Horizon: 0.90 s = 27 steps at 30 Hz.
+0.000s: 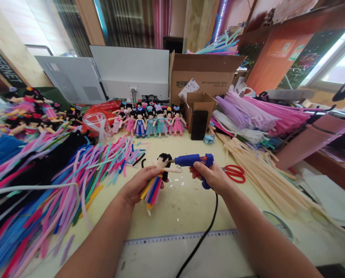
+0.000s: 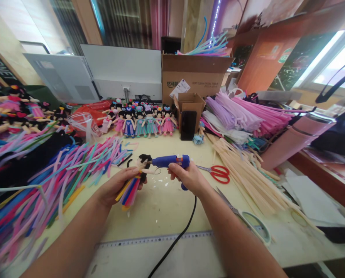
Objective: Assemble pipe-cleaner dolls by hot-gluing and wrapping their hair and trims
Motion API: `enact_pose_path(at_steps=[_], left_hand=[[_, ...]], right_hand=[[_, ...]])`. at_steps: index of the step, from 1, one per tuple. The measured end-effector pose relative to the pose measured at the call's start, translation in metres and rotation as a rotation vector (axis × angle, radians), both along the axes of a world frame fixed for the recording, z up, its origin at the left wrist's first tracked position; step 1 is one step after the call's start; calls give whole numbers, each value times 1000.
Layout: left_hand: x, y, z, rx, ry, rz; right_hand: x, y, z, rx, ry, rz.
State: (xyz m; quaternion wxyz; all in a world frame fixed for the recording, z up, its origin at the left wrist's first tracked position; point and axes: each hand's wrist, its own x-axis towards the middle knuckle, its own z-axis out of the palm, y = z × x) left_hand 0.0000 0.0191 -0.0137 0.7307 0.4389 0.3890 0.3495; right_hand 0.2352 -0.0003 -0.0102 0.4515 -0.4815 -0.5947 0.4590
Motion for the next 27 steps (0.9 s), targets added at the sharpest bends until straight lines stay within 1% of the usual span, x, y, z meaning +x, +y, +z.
enact_pose_path(at_steps=[16, 27], left_hand=[[1, -2, 3, -16, 1, 4], [0, -1, 0, -28, 0, 6]], right_hand=[[1, 0, 2, -10, -44, -36], [2, 0, 3, -23, -55, -41]])
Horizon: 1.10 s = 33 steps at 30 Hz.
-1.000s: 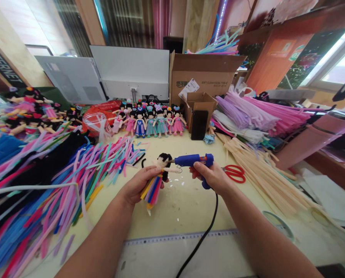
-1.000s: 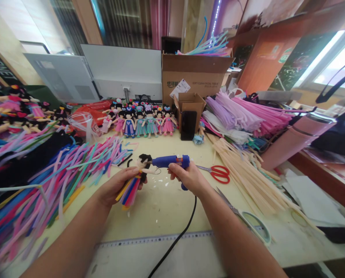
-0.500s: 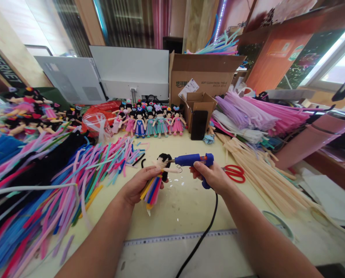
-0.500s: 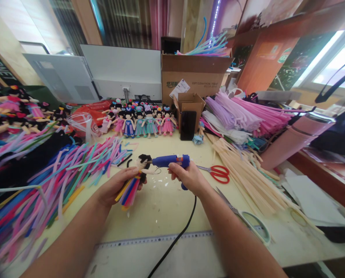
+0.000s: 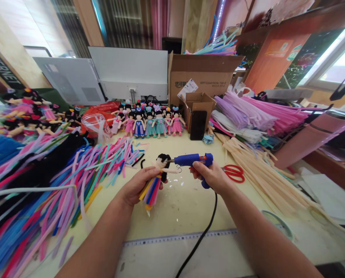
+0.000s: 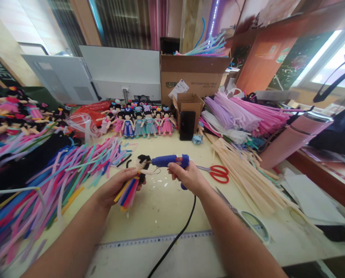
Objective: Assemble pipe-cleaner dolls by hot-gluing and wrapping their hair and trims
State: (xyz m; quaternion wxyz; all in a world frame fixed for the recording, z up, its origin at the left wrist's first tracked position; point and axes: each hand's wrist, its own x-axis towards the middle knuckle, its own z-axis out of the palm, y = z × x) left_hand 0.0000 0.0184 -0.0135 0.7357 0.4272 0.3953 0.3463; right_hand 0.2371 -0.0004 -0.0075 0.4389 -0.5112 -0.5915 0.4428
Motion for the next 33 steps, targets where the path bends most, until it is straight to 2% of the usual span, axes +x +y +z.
enact_pose_path(at_steps=[15, 28, 33], left_hand=[[0, 0, -1, 22, -10, -21], [0, 0, -2, 34, 10, -4], [3, 1, -1, 35, 42, 53]], right_hand=[[-1, 0, 3, -6, -1, -25], [-1, -2, 6, 57, -85, -11], [-7, -7, 8, 129, -202, -109]])
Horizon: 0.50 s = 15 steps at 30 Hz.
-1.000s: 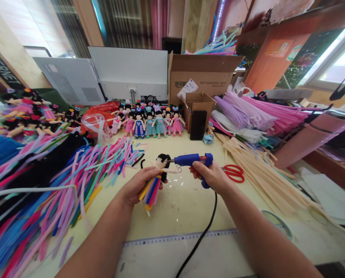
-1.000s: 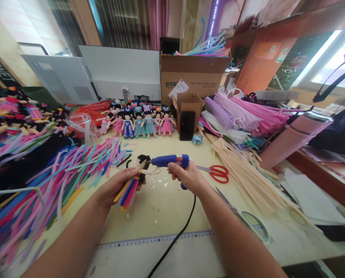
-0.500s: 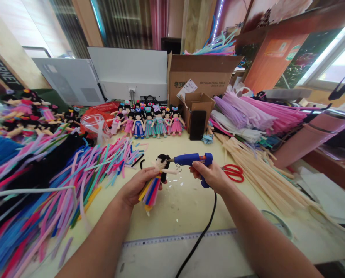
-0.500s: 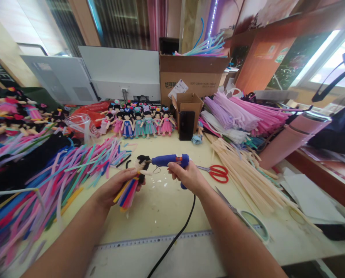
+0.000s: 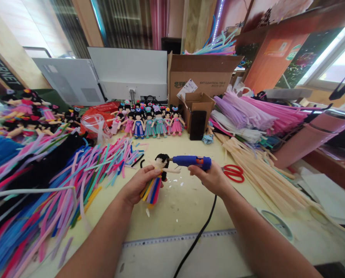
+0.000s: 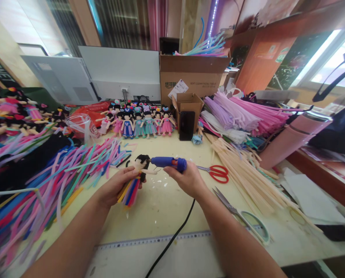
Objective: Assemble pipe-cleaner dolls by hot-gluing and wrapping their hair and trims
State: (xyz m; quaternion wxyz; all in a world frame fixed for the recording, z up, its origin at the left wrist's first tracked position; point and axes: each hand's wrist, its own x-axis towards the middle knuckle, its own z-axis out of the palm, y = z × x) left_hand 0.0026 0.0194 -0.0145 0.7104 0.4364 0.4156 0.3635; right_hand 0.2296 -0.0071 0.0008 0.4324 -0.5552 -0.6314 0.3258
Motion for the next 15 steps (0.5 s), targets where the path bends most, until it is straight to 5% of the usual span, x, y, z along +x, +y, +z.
enact_pose_path(at_steps=[8, 15], left_hand=[[4, 0, 0, 52, 45, 184], [2, 1, -1, 107, 45, 214]], right_hand=[[10, 18, -17, -8, -168, -144], [28, 30, -35, -114, -402, -93]])
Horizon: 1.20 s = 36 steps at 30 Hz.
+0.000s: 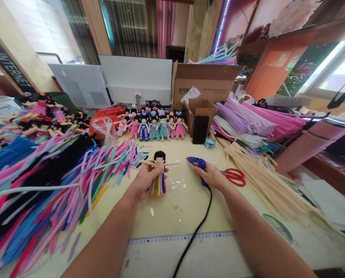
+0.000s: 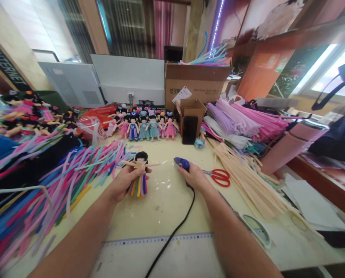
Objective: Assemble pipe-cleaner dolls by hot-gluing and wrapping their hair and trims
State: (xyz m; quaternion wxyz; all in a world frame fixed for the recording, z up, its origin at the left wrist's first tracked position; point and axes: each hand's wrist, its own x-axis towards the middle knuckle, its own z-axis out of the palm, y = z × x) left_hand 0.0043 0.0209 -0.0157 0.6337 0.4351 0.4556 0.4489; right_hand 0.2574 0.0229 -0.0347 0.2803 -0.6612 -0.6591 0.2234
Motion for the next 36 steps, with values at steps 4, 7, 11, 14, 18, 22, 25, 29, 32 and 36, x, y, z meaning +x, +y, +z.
enact_pose_path(at_steps=[4, 7, 11, 14, 18, 22, 25, 29, 32, 36], left_hand=[[-2, 2, 0, 9, -19, 28], [-4, 4, 0, 3, -34, 45], [-7, 7, 0, -11, -68, 68], [-9, 8, 1, 0, -86, 86], [-8, 7, 3, 7, -104, 85], [-6, 5, 6, -2, -118, 67], [-5, 3, 7, -7, -123, 59], [-4, 2, 7, -12, -112, 58], [-4, 1, 7, -25, -105, 47], [-2, 0, 8, -50, -117, 24]], right_hand=[[13, -8, 22, 215, 14, -92], [8, -25, 51, 409, -3, -99], [-27, -45, 64, 148, -77, 305], [-55, -50, 49, -37, -207, 524], [-70, -50, 29, -144, -353, 586], [-71, -47, 24, -114, -425, 663], [-73, -45, 19, -104, -474, 708], [-74, -42, 12, -108, -478, 707], [-72, -40, 14, -99, -305, 643], [-68, -33, 24, -197, 390, 382]])
